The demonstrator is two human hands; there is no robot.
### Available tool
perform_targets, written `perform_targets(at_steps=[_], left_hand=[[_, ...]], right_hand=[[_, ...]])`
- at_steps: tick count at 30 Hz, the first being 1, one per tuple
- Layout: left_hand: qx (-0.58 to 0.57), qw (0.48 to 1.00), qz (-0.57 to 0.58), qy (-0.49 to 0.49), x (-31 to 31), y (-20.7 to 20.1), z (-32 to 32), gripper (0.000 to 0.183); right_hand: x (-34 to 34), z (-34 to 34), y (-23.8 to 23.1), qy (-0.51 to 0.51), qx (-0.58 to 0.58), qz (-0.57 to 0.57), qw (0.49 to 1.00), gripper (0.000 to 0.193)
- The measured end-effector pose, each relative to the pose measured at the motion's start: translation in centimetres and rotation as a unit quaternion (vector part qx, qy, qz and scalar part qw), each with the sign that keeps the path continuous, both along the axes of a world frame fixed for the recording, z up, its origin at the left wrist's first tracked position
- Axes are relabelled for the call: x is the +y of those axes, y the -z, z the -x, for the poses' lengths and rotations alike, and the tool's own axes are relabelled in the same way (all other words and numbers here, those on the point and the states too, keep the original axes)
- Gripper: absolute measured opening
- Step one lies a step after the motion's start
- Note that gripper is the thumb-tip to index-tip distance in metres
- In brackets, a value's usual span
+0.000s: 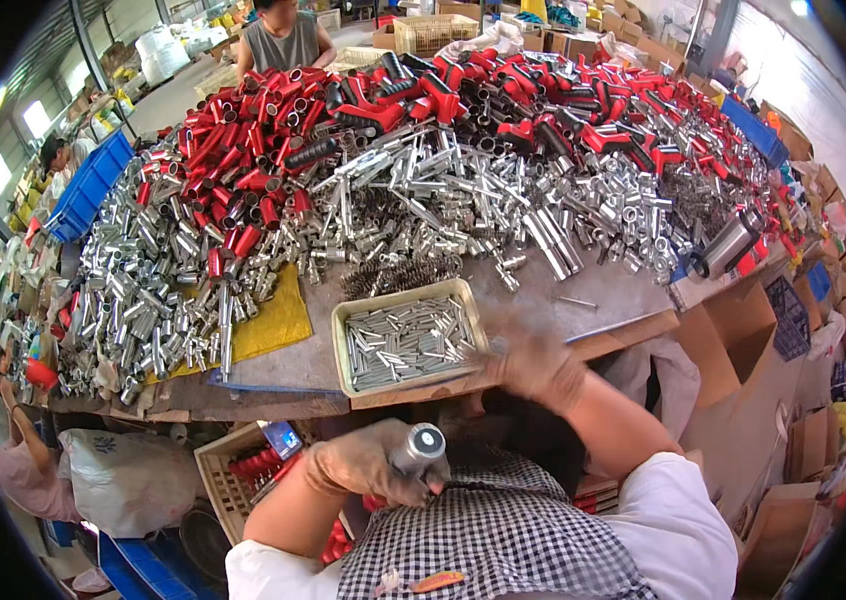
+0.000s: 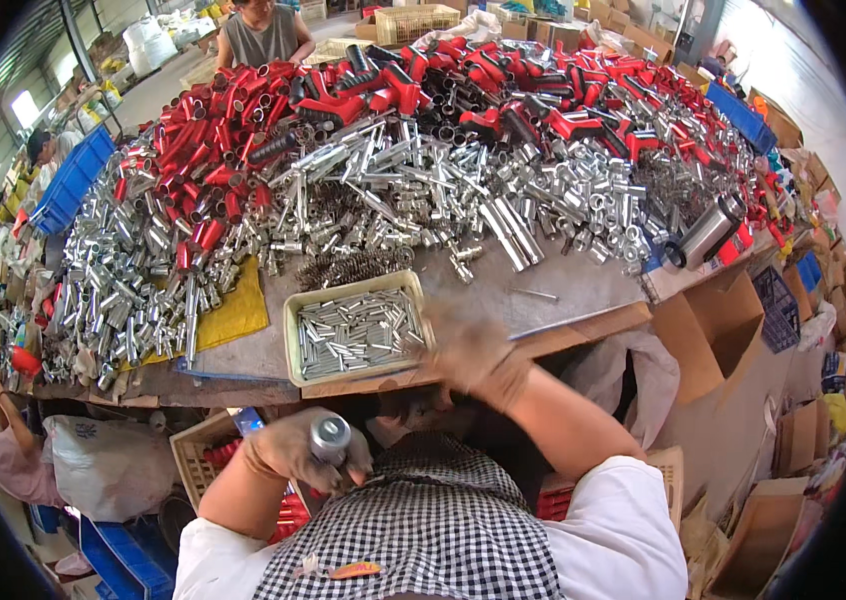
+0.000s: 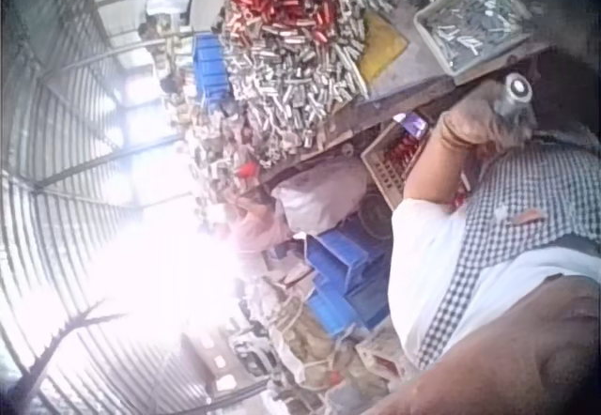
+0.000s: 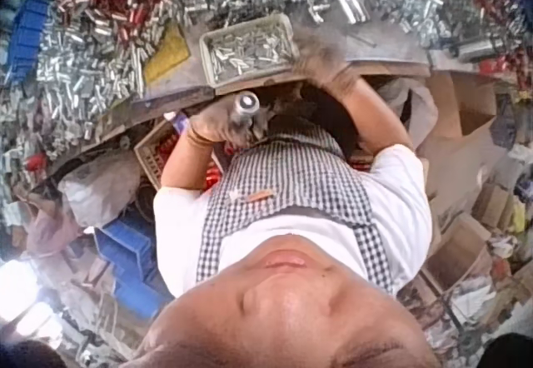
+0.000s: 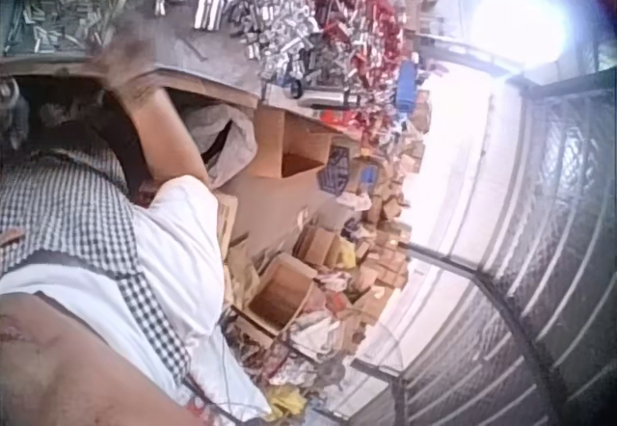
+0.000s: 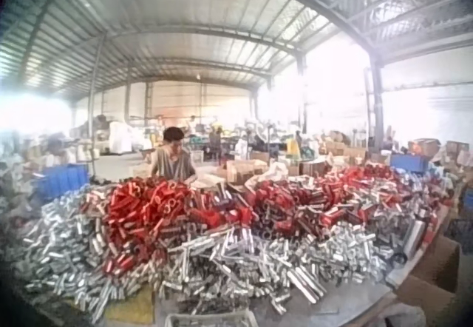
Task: Assembling metal and plastic components to form hand tools at a factory workbench.
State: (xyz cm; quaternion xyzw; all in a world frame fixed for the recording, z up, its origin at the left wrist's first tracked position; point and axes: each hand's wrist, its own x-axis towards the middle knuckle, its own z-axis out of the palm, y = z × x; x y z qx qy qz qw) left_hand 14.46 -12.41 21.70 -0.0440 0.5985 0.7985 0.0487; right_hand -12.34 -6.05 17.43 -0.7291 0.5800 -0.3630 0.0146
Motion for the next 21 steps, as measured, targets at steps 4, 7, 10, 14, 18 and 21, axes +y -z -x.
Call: perform_targets(at_steps=[4, 7, 10, 14, 18, 21], left_hand=[[-0.145, 0.974, -0.083, 0.150, 0.4, 4.1, 0.9, 0.032], [-0.096, 0.983, -0.126, 0.098, 1.0, 5.0, 1.1, 0.041], [-0.046, 0.987, -0.148, -0.037, 2.7, 4.1, 0.7, 0.049], [-0.052, 0.985, -0.039, -0.161, 3.9, 2.6, 1.0, 0.045], [0.035, 0.980, 0.024, -0.195, 5.2, 0.7, 2.5, 0.046], [-0.039, 0.987, 0.032, -0.155, 4.4, 1.7, 2.1, 0.051]], right_hand=[[-5.0, 5.4, -1.9, 0.313, 0.070, -0.329, 0.888, 0.063], [-5.9, 7.2, 0.8, 0.269, 0.090, -0.252, 0.925, 0.051], [-3.3, 4.7, -2.0, 0.074, -0.457, -0.335, 0.821, 0.050], [2.3, -1.6, -2.6, -0.166, -0.672, -0.217, 0.688, 0.056], [6.5, -6.2, -1.6, -0.247, -0.629, -0.230, 0.700, 0.040], [7.0, -6.6, -1.1, -0.255, -0.602, -0.185, 0.734, 0.040]])
